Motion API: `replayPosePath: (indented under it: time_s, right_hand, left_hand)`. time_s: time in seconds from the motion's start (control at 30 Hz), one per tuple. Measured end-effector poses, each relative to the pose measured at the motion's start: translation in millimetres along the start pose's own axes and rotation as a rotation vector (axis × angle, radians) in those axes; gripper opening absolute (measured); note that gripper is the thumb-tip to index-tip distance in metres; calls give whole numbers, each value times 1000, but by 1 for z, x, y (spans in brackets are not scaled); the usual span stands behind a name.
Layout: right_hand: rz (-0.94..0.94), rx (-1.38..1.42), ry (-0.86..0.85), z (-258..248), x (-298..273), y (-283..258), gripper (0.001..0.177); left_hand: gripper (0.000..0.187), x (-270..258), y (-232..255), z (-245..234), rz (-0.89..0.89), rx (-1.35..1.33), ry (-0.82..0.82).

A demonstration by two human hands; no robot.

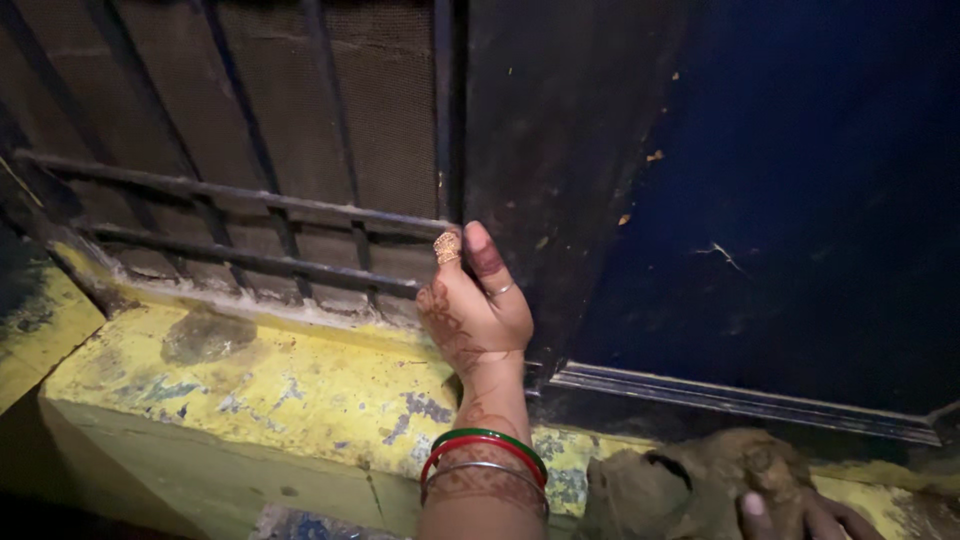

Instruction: The person wipes the surface and edges of a dark blue door and its handle with a cloth while holding the door frame for support.

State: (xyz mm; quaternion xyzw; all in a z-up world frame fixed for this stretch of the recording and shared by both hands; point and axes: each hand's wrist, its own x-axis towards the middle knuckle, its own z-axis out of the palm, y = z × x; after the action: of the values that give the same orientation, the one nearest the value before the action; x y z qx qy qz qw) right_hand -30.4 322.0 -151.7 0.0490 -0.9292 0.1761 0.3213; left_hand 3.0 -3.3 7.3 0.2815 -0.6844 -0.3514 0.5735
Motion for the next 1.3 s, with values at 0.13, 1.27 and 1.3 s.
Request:
replayPosePath:
  time_s: [0.13,1.27,1.3]
  right_hand:
    - [8,20,-10,2,-10,16,61]
    - [85,158,171,-63,19,-133,44]
    - [72,109,156,-60,15,-141,55]
  left_hand:
    - [56,0,-1,1,-16,-11,-16]
    - [58,0,1,1,-15,-30,-1]
    - [57,1,2,3,-27,-25,-1]
